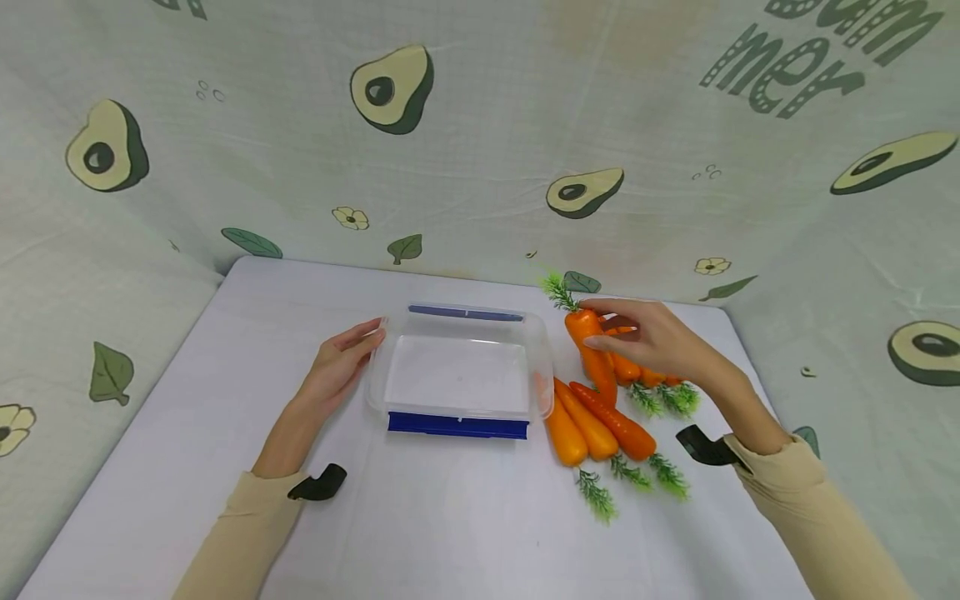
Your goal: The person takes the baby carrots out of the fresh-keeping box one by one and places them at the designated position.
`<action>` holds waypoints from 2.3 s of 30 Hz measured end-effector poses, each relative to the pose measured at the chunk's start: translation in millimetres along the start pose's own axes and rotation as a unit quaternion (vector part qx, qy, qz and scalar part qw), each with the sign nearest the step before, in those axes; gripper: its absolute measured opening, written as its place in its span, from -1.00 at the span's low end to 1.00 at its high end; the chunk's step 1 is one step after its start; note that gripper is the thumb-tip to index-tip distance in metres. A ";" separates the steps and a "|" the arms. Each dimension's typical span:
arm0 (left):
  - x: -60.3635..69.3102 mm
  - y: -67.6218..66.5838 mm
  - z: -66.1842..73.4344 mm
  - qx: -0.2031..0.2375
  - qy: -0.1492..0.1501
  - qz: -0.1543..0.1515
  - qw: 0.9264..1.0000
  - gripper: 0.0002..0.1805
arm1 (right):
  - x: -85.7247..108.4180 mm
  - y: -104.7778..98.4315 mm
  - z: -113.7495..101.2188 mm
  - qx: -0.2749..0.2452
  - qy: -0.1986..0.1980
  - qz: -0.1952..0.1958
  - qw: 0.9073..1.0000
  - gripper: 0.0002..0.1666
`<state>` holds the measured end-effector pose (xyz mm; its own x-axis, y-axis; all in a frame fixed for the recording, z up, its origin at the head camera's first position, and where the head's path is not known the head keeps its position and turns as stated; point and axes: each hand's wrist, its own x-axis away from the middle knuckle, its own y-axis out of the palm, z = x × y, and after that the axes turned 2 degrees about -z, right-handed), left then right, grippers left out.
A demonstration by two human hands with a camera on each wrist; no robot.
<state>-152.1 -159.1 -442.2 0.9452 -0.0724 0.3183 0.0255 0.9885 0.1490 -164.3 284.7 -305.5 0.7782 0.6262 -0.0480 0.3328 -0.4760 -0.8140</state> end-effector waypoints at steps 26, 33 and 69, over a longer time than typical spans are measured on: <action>0.3 -0.5 -0.1 -0.006 0.002 -0.003 1.000 -0.35 | 84.7 15.9 58.1 0.039 0.069 0.030 0.996 -0.40; -1.0 0.1 -1.1 0.012 0.006 0.000 1.000 -0.34 | 98.6 24.4 68.8 0.022 0.086 0.013 0.996 -0.41; 0.6 1.6 1.6 0.008 -0.001 -0.006 1.000 -0.37 | 107.7 61.0 87.3 -0.004 0.077 -0.033 0.997 -0.44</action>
<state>-152.0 -157.7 -440.3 0.9444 -0.0844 0.3178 0.0314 0.9852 0.1684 -106.7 377.1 -410.8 0.8267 0.5547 0.0947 0.3898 -0.4431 -0.8073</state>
